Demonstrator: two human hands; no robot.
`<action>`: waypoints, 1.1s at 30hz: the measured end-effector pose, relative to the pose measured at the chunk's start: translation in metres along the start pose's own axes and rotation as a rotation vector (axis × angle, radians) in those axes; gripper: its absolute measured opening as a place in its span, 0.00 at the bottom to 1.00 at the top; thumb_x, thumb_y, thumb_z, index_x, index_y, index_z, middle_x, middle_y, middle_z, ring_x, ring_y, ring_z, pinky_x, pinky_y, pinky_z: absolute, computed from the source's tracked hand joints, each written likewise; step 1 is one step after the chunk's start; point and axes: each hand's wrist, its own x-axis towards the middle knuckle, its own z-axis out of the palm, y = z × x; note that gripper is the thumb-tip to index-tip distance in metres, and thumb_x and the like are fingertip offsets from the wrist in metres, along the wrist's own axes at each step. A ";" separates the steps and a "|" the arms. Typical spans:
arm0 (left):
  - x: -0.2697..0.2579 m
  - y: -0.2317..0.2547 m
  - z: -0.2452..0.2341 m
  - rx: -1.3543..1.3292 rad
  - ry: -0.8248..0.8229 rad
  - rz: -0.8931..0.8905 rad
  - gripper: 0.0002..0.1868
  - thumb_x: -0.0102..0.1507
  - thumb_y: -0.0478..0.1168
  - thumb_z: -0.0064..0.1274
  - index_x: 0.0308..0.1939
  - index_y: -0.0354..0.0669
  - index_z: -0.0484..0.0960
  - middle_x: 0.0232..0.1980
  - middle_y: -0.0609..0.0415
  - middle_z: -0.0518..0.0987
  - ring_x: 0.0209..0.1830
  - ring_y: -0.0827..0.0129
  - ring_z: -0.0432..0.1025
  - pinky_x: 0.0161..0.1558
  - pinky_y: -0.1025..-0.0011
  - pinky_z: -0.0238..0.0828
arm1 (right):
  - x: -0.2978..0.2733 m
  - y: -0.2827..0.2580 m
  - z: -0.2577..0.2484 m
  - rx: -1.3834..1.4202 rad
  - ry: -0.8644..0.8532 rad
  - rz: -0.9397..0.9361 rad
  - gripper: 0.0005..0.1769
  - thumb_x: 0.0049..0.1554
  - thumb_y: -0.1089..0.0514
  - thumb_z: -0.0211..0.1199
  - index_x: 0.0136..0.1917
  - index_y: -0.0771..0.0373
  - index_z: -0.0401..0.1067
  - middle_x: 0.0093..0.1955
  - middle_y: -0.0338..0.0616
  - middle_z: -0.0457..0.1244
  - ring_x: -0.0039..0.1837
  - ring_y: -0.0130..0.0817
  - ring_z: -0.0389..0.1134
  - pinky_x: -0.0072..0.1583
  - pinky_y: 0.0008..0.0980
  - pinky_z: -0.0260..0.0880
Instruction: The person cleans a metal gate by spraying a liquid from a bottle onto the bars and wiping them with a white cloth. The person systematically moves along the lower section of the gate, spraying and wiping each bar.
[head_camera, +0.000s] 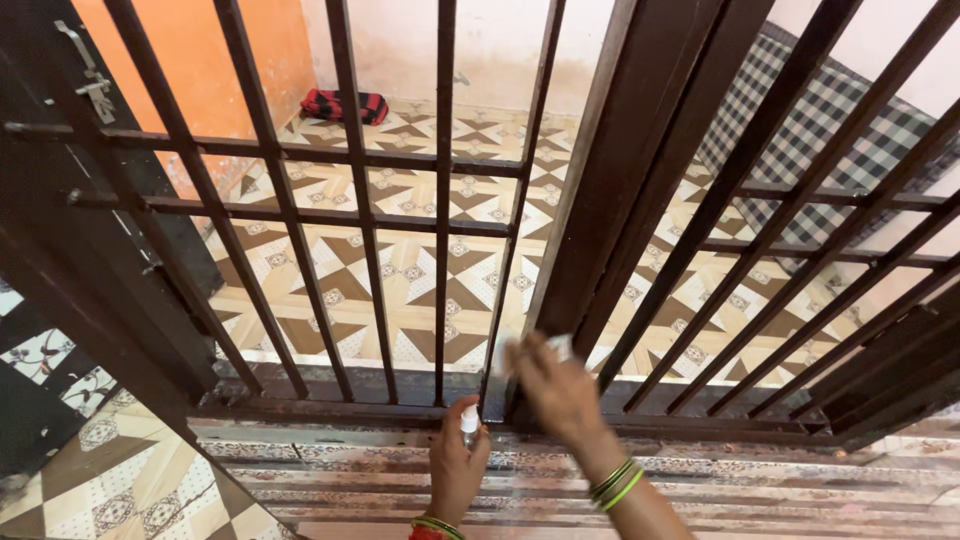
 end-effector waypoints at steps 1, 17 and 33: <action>-0.001 -0.001 0.002 0.003 -0.017 -0.005 0.28 0.60 0.32 0.56 0.64 0.51 0.72 0.37 0.47 0.83 0.31 0.63 0.81 0.31 0.66 0.78 | 0.016 0.010 -0.015 0.036 0.148 0.047 0.18 0.52 0.65 0.71 0.56 0.58 0.78 0.55 0.45 0.67 0.32 0.27 0.64 0.29 0.24 0.64; 0.004 0.000 0.025 -0.007 -0.083 0.087 0.28 0.60 0.32 0.55 0.64 0.48 0.68 0.55 0.39 0.82 0.41 0.57 0.84 0.39 0.65 0.82 | -0.100 0.001 0.032 0.201 0.132 0.011 0.17 0.54 0.61 0.67 0.57 0.52 0.80 0.50 0.38 0.68 0.44 0.29 0.71 0.39 0.28 0.73; -0.001 0.018 0.038 0.034 -0.014 0.212 0.28 0.58 0.30 0.56 0.62 0.45 0.71 0.52 0.39 0.82 0.39 0.52 0.82 0.38 0.61 0.78 | 0.011 0.061 -0.036 0.162 0.470 0.241 0.17 0.62 0.68 0.62 0.65 0.65 0.75 0.68 0.57 0.66 0.70 0.46 0.69 0.63 0.38 0.73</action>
